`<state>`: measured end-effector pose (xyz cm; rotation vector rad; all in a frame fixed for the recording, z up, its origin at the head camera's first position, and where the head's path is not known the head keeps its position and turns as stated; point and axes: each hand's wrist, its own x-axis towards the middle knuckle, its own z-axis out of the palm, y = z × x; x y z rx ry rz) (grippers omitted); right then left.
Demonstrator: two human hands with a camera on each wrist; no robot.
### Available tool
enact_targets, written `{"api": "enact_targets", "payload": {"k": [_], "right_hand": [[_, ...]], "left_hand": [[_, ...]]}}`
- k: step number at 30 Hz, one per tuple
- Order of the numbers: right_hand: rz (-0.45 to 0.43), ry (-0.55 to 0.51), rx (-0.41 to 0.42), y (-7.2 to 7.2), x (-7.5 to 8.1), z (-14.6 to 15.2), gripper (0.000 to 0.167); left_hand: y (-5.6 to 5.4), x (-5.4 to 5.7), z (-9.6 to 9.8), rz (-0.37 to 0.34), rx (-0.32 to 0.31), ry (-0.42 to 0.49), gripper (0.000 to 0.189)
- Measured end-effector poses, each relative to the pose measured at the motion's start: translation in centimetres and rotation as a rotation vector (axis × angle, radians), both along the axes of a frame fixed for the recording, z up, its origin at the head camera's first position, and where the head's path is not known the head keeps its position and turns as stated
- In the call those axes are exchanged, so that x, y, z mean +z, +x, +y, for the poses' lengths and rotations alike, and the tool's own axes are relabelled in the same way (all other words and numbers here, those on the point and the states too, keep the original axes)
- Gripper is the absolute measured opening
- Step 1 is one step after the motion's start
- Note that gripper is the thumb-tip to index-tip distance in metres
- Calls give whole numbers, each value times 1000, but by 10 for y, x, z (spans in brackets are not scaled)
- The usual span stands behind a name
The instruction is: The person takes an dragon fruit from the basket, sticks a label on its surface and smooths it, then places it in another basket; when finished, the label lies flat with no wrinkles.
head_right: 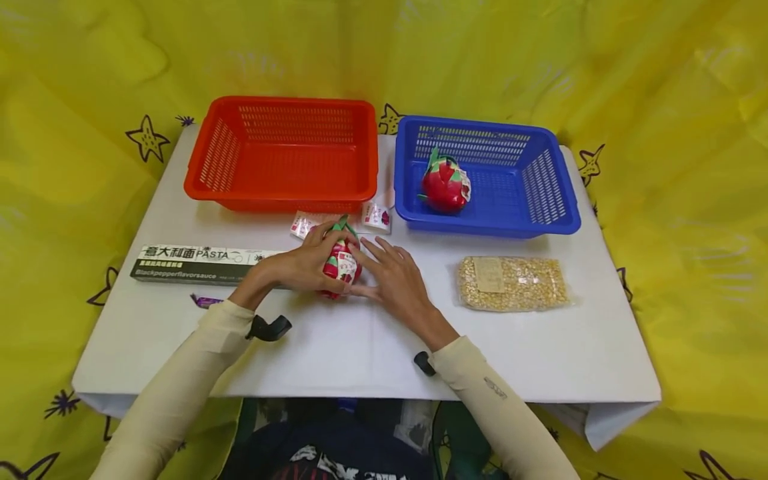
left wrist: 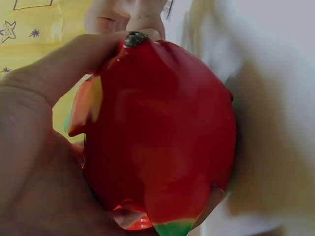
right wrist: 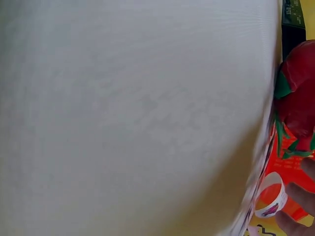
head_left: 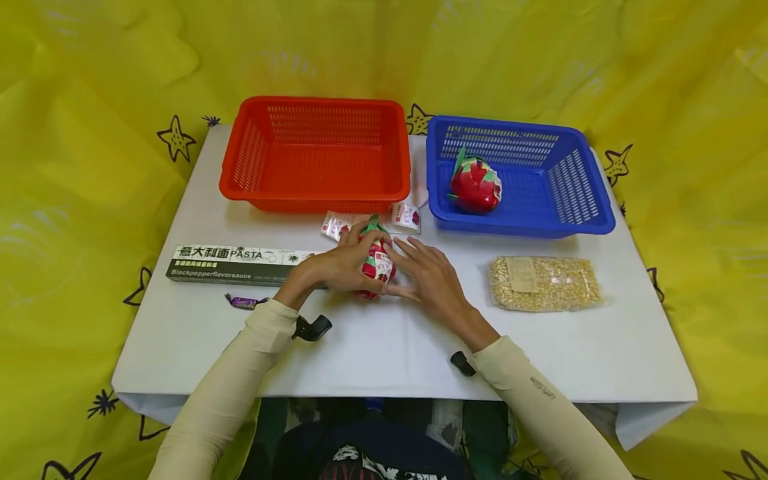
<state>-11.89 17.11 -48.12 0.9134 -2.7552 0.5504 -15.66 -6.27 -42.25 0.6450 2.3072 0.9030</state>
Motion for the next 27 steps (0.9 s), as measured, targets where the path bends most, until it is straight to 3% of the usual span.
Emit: {"api": "enact_targets", "payload": {"k": [4,7,9,12,15,18,22,27], "right_hand": [[-68,29,-19,-1,10,0,86],[-239,-58,-45,3,19,-6,94],[-375,-169,-79,5,27,-15,100],[-505,-321,-140,6,37,-37,104],[-527,-321,-198,2,40,-59,106],[-541,-241,-279,0,36,-74,109],[-554,-198,-368,0,30,-83,114],[-572,-286,-400,1,27,-89,120]], "left_hand": [[-3,1,1,23,-10,1,83],[-1,0,-1,40,3,-3,83],[1,0,-3,68,42,2,81],[2,4,-6,125,161,85,73],[0,8,-10,162,294,240,64],[2,9,-13,147,358,338,58],[8,7,-17,135,361,368,54],[11,13,-14,157,340,444,46]]}}
